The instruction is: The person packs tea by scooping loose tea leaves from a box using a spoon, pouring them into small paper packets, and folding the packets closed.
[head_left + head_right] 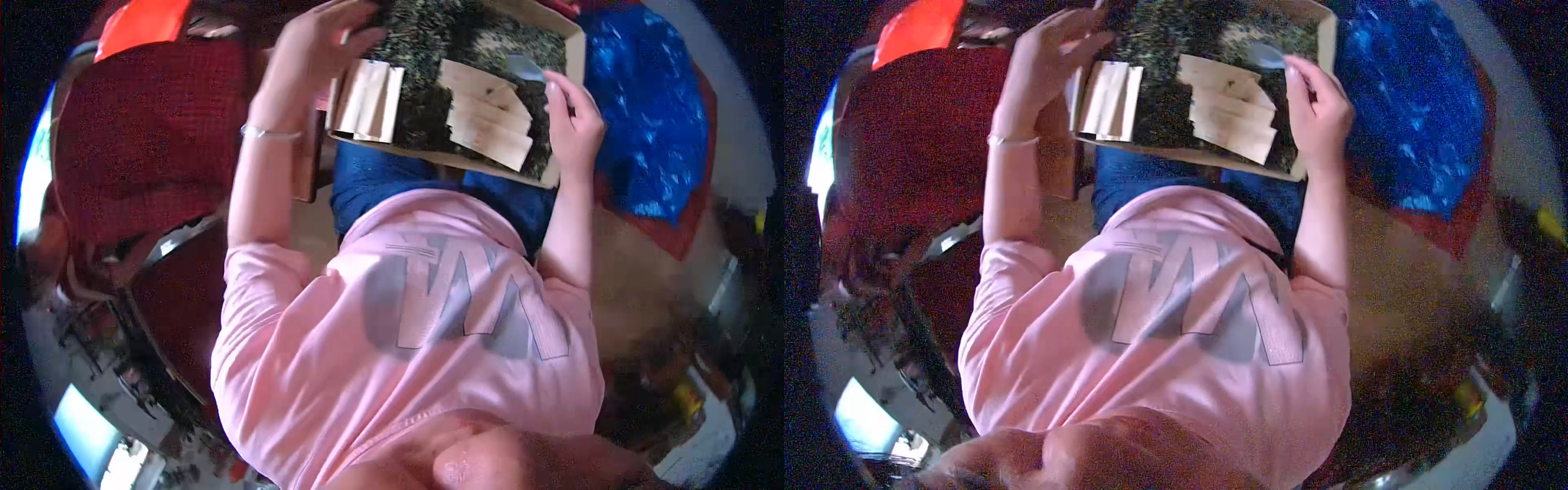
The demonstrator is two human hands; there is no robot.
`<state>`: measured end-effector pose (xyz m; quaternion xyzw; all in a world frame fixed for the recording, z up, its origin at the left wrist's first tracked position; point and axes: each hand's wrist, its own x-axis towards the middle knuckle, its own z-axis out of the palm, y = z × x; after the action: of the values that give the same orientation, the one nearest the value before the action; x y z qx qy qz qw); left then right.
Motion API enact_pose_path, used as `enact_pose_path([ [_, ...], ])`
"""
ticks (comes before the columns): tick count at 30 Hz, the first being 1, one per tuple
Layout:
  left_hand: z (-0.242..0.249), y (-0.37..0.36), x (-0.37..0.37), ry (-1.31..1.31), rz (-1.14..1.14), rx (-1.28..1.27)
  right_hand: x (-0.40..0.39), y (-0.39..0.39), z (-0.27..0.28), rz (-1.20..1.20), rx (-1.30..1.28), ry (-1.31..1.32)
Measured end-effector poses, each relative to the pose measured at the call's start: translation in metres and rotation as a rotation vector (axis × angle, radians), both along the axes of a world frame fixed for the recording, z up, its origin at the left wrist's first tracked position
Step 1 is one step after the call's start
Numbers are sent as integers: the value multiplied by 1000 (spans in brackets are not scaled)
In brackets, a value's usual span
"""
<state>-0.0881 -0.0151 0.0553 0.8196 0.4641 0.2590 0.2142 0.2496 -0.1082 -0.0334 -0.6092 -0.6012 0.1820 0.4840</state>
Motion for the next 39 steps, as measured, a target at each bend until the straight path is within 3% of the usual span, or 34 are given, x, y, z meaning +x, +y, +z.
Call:
enact_pose_path([
  [1, -3, -3, -15, 66, 30, 136, -2, -1, 0, -27, -2, 102],
  [4, 4, -23, -39, 156, 90, 72, -7, -4, 13, -98, -35, 251],
  [7, -5, -35, -30, 87, 77, 48, -6, -2, 7, -93, -10, 319],
  [10, -25, -47, 1, 85, -49, -15, -5, -2, 6, -78, -20, 270],
  [14, -57, -61, 73, 44, -299, 263, -7, -1, 4, -73, -45, 261],
  [18, -79, -85, 113, 223, -223, 211, -4, -1, 2, -64, -58, 175],
  [23, -80, -79, 92, -21, -156, -122, 1, -1, 3, -58, 35, 27],
  [33, -39, -57, 42, -53, 88, -237, -1, 0, 2, -49, 42, 59],
  [36, -54, -46, 35, -137, 93, -114, -5, 0, 7, -27, 56, -7],
  [39, -50, -37, 39, -96, 17, 232, -1, 1, 8, -31, 55, -3],
])
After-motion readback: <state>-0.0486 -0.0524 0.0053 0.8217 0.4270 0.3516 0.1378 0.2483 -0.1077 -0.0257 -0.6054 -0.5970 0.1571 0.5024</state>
